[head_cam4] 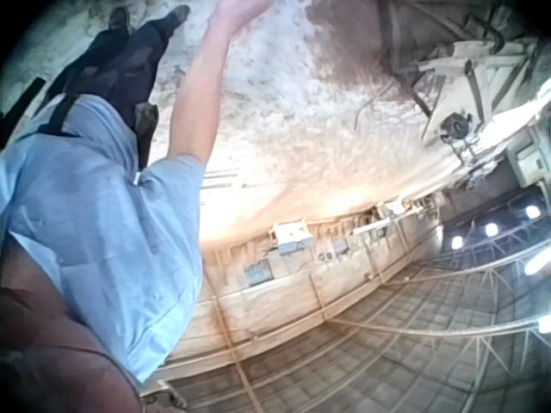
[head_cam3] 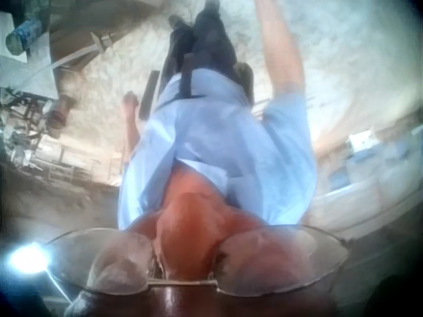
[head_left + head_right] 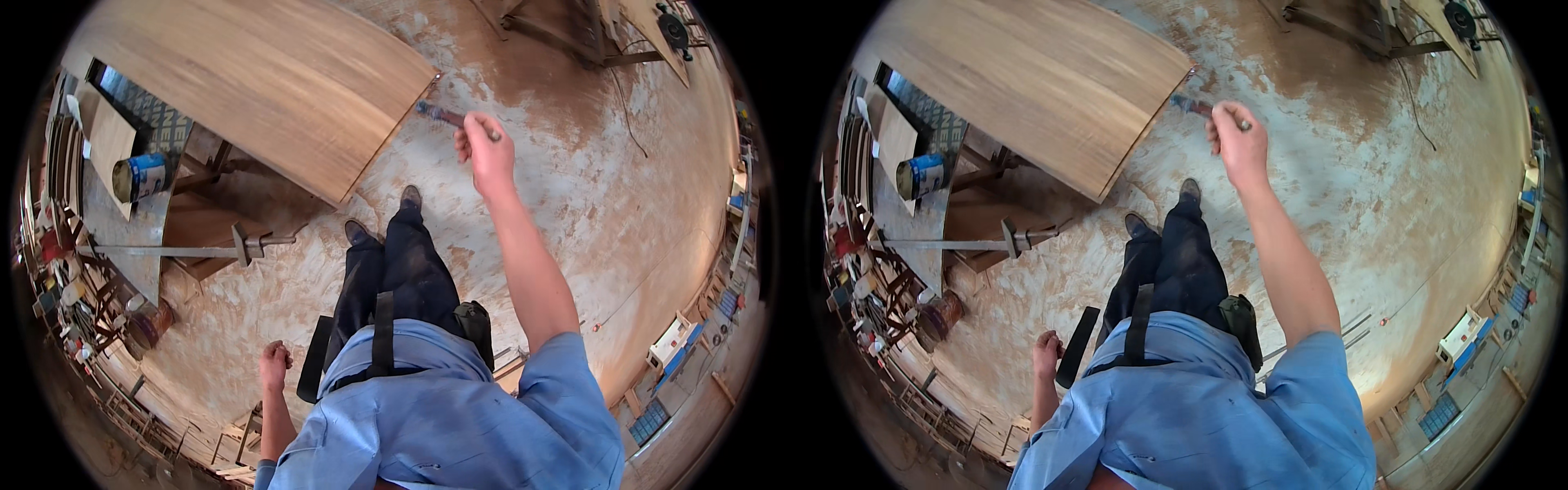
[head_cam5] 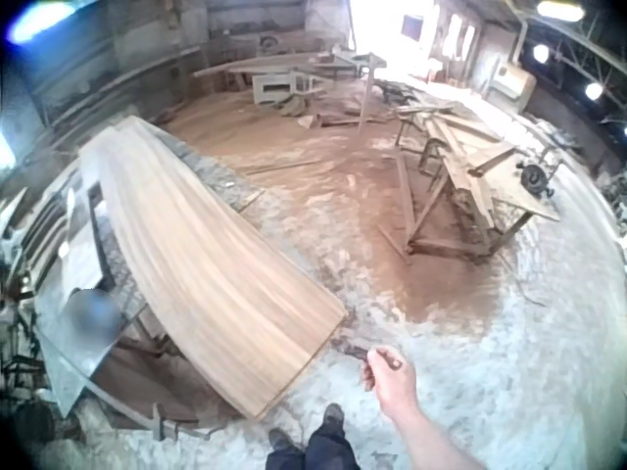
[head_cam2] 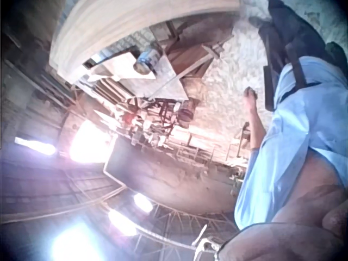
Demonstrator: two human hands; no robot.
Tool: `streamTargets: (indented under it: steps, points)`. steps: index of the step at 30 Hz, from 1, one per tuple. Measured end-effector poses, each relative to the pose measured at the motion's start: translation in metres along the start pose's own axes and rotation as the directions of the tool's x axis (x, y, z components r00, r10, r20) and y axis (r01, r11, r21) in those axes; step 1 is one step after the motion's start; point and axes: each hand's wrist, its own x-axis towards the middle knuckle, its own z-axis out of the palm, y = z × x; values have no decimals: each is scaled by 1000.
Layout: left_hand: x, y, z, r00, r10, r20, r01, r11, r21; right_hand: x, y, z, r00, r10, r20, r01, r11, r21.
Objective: The person uses a hammer to drive nails into a wooden board clamped to a workbench. They then move to a different area to scrape a long wooden strip with a chisel. Finally, they use a chisel to clean the edges of a large wooden panel.
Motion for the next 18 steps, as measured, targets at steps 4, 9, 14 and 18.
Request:
streamTargets:
  steps: [4,9,14,18]
  points:
    - [0,-3,-3,1000,-10,-24,10,1000,10,-70,18,26,997,39,59,-39,999,1]
    - [6,-5,-7,1000,9,-11,-9,1000,21,-130,54,47,960,140,244,-135,990,-37]
    - [13,-15,-16,1000,16,-1,-16,1000,-9,-142,65,65,950,165,265,-176,984,18]
    - [17,-24,-25,1000,6,-5,-6,1000,-27,-133,72,67,963,134,234,-130,991,-34]
